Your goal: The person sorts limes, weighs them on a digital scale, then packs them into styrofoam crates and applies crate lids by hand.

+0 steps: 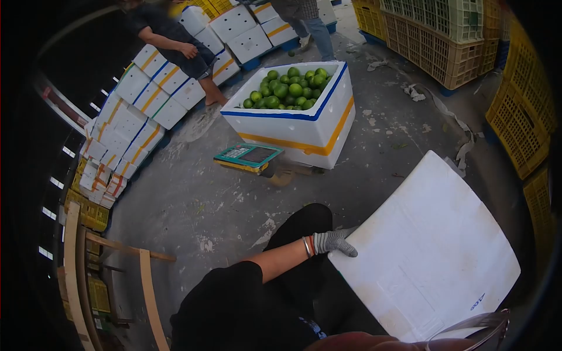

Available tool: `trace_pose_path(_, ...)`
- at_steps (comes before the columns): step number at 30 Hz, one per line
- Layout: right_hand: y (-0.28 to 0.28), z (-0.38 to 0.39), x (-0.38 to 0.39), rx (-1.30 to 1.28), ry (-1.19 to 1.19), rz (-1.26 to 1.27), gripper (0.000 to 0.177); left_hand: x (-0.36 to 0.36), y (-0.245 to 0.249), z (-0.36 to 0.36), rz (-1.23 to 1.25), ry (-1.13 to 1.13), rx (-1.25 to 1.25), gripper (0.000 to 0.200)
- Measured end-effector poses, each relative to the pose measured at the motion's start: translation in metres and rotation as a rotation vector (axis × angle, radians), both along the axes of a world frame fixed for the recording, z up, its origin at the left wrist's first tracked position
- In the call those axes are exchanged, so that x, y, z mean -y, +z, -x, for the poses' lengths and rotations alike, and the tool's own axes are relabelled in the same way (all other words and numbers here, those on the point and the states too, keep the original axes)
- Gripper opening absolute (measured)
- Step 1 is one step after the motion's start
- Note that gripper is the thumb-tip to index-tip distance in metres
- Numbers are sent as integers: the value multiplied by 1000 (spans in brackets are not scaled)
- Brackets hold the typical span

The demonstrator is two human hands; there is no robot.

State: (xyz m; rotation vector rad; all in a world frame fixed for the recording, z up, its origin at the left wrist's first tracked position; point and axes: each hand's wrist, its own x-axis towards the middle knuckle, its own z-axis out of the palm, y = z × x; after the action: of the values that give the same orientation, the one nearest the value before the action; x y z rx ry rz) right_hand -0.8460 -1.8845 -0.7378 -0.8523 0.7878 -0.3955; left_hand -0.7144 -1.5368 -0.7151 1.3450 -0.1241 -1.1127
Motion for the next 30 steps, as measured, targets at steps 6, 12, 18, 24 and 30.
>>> trace_pose_path(6, -1, -48, -28, 28, 21, 7, 61, -2, -39, 10, 139, 266, -2, 71)
trace_pose_path(12, 1, -48, -40, -14, -43, 6, 58, 28, -27, -15, -206, 251, 107, 57)
trace_pose_path(18, -22, 47, -26, -71, -309, 5, 56, 15, -23, 5, -268, 174, 279, 70)
trace_pose_path(24, -83, 220, 13, -101, -834, 180, 47, 17, -46, 33, 129, 497, 130, 63)
trace_pose_path(30, -44, 185, 53, 86, -674, -13, 48, 63, -10, 3, 6, 687, -24, 41)
